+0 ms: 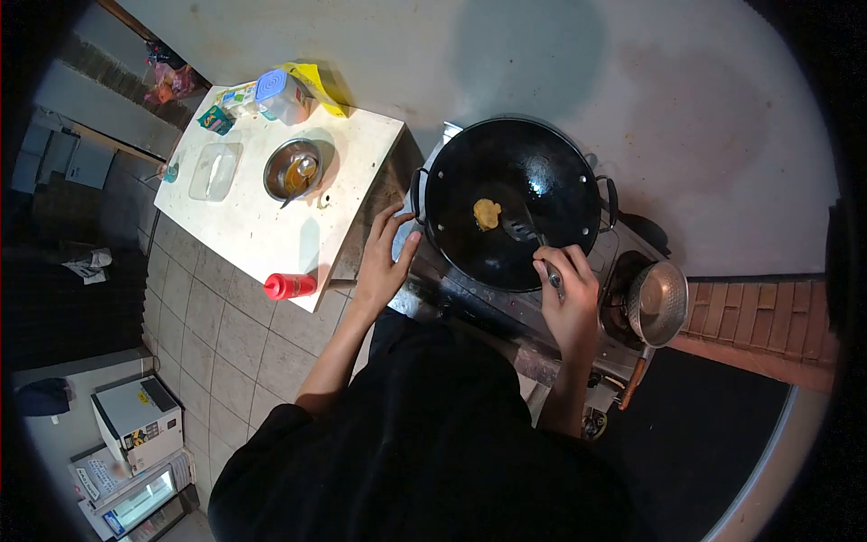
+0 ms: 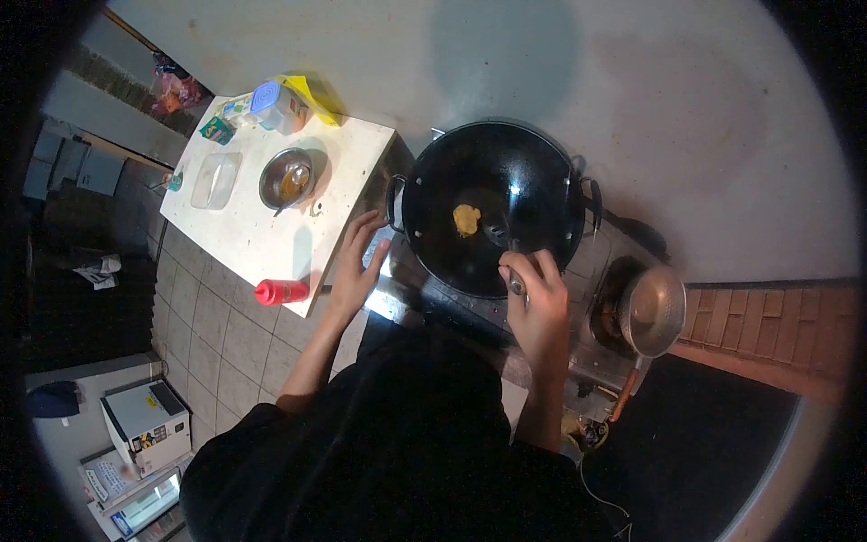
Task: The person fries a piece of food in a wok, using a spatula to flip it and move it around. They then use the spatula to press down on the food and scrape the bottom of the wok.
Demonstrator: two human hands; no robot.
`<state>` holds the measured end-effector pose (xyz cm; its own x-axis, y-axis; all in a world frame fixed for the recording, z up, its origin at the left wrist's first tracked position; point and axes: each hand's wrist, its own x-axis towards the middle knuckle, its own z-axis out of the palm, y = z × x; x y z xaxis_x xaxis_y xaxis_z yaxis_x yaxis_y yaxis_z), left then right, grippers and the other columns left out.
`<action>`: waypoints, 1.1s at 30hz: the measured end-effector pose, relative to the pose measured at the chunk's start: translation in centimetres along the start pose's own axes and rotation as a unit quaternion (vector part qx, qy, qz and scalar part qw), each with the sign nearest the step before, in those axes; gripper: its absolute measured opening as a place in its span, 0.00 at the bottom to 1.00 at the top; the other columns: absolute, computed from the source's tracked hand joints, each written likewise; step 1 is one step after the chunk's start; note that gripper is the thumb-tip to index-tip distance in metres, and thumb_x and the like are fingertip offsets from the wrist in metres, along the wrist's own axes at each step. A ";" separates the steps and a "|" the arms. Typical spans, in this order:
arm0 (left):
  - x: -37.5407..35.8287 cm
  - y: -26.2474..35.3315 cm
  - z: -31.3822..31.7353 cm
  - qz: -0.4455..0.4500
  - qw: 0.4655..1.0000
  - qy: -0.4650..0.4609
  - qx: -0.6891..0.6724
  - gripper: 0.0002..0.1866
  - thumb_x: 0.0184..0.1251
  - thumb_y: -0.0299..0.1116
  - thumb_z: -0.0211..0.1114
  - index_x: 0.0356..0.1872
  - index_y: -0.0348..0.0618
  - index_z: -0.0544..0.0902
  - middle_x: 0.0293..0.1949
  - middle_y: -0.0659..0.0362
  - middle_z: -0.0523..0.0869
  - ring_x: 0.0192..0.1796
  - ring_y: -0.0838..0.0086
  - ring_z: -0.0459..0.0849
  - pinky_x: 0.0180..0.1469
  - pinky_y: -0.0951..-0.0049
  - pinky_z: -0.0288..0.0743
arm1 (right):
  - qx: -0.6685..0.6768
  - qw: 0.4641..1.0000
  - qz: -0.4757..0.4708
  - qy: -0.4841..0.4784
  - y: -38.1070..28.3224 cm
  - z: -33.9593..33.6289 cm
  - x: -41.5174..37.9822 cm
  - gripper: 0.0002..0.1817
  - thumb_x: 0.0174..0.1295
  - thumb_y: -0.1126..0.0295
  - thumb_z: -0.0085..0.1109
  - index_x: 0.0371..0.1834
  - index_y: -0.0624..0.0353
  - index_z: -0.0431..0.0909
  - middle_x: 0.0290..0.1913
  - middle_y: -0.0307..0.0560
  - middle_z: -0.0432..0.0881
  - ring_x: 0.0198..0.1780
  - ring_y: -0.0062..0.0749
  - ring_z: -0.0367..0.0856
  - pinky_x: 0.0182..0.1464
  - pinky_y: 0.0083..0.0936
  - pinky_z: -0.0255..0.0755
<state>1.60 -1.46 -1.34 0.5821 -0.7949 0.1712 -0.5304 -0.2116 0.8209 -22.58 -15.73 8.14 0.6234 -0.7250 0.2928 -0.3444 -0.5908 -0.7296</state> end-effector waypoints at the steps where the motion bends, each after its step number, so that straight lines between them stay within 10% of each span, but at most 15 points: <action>1: 0.0 0.0 0.0 0.001 1.000 0.001 0.004 0.19 0.78 0.39 0.63 0.61 0.38 0.81 0.69 0.45 0.75 0.72 0.48 0.75 0.72 0.57 0.69 | 0.001 1.000 0.000 0.002 0.0 0.0 0.0 0.07 0.68 0.81 0.61 0.47 0.64 0.83 0.39 0.52 0.78 0.39 0.42 0.84 0.41 0.32 0.77; 33: -0.4 0.4 -0.5 -0.006 1.000 0.006 0.004 0.19 0.77 0.39 0.64 0.60 0.37 0.80 0.68 0.45 0.75 0.71 0.47 0.76 0.71 0.56 0.69 | -0.051 0.986 0.131 0.094 3.9 -1.6 3.8 0.06 0.74 0.69 0.62 0.45 0.61 0.81 0.34 0.50 0.86 0.32 0.26 0.85 0.36 0.25 0.76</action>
<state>1.50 -0.95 -0.76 0.5957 -0.7852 0.1688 -0.5284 -0.2249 0.8186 -22.69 -21.32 7.36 0.3656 -0.9046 0.2192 -0.5508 -0.4001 -0.7325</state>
